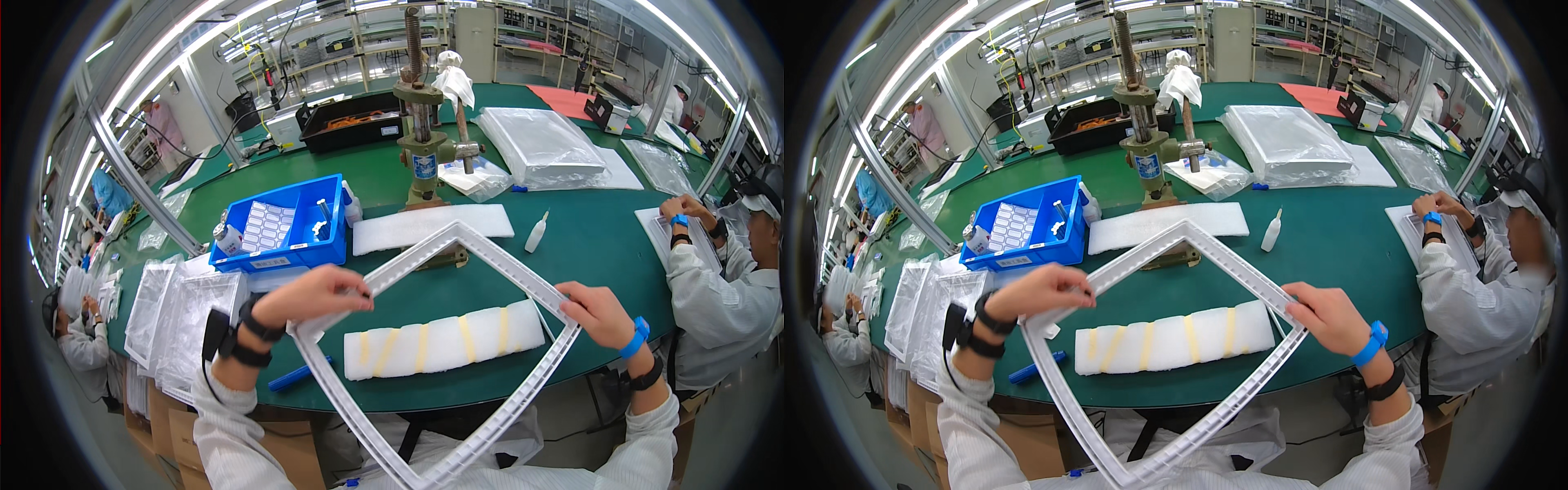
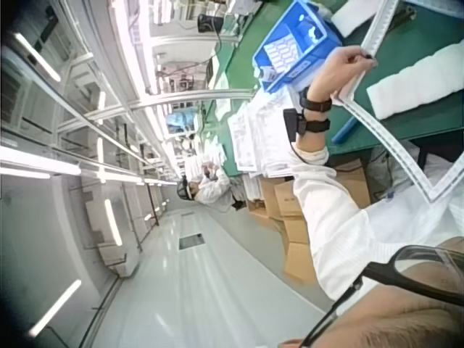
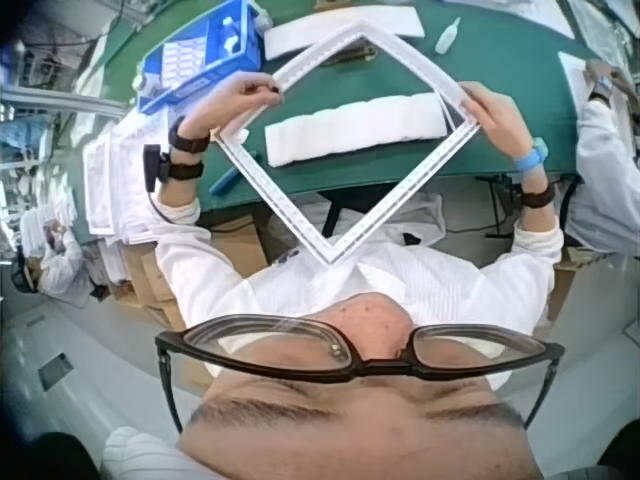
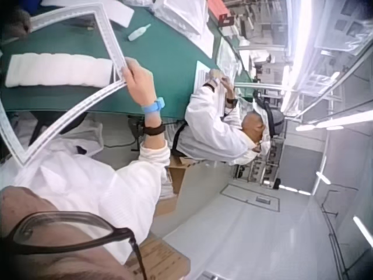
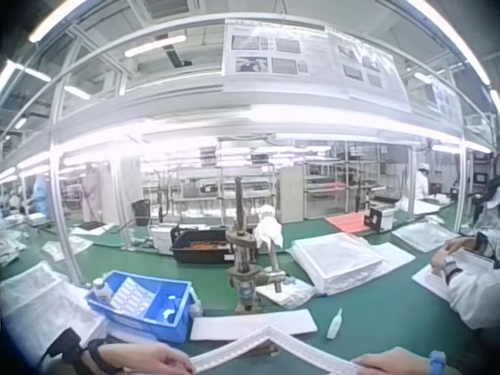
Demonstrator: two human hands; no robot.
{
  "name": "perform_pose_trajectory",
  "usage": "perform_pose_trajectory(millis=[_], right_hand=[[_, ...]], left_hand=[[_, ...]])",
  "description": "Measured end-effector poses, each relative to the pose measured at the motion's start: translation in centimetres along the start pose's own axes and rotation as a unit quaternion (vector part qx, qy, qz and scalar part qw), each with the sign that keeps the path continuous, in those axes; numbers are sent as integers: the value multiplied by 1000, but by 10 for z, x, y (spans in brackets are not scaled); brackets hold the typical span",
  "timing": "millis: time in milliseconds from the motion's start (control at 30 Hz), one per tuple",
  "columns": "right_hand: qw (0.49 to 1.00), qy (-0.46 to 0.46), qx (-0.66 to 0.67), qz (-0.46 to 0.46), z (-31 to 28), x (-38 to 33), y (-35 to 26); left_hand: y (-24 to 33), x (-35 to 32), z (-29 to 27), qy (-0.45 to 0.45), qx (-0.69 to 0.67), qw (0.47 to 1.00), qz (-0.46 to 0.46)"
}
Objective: Assemble plastic and metal frame components using a manual press and glue.
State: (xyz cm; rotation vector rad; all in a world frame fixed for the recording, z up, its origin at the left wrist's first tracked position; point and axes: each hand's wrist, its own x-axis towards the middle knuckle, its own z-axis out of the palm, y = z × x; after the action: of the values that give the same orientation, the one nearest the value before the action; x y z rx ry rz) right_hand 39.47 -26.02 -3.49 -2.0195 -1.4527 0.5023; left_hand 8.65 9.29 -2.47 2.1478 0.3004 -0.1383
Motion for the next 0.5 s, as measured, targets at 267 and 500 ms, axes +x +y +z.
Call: perform_pose_trajectory(millis=[267,500], right_hand=[[959,57,-243,-134,18,97,-25],[932,7,-334,-139,31,196,-4]], left_hand=[[-5,-87,80,157,-35,981,-112],[9,-71,86,207,0,972,-113]])
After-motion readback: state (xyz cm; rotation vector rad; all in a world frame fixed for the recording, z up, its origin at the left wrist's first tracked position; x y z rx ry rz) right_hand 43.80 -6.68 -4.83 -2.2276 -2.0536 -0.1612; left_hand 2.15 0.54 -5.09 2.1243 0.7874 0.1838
